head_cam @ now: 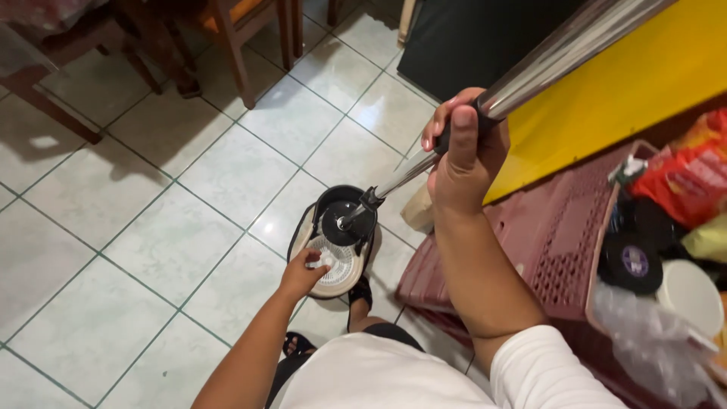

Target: The person mops a tiled floor using a spin mop and bucket. They repeatedly wring the mop in the bucket, then mop around furniture including a table and chairs, and along a yellow wall.

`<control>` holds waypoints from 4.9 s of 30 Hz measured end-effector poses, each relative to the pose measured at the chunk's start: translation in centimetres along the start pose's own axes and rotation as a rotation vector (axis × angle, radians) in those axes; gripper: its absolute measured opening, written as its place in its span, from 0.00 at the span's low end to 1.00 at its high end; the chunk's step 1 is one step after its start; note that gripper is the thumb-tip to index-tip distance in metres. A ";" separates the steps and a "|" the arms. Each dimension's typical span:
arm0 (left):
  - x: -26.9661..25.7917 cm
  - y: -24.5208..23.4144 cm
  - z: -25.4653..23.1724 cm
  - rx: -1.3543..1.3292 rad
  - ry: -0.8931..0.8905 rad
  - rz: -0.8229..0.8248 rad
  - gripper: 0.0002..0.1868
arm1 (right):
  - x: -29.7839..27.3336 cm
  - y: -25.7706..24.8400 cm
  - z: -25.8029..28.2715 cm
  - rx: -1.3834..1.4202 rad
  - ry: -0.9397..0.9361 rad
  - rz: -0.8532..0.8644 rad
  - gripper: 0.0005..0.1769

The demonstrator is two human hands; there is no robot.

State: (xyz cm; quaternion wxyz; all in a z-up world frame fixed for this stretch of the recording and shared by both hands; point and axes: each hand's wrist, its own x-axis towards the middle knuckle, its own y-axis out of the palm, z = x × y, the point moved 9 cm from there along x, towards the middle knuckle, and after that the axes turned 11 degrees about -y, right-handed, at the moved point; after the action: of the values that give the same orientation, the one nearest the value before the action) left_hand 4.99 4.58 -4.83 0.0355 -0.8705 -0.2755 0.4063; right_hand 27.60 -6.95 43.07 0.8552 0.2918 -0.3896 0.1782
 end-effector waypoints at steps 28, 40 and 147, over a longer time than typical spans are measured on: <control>-2.0 -2.0 5.7 0.053 -0.011 0.053 0.30 | -14.2 -2.8 0.6 -0.119 0.019 -0.077 0.12; -19.3 -1.4 -26.0 -0.088 0.539 -0.028 0.48 | -10.6 -0.5 0.0 -0.181 0.335 0.407 0.18; -6.2 -0.7 -31.1 0.419 0.523 -0.280 0.25 | -1.0 5.4 -8.8 -0.483 0.670 0.487 0.26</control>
State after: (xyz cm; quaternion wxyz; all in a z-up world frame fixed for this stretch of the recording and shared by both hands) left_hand 24.09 7.03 20.36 0.3378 -0.8726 -0.2844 0.2086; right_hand 29.04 2.79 39.61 0.9104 -0.0887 -0.1797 0.3619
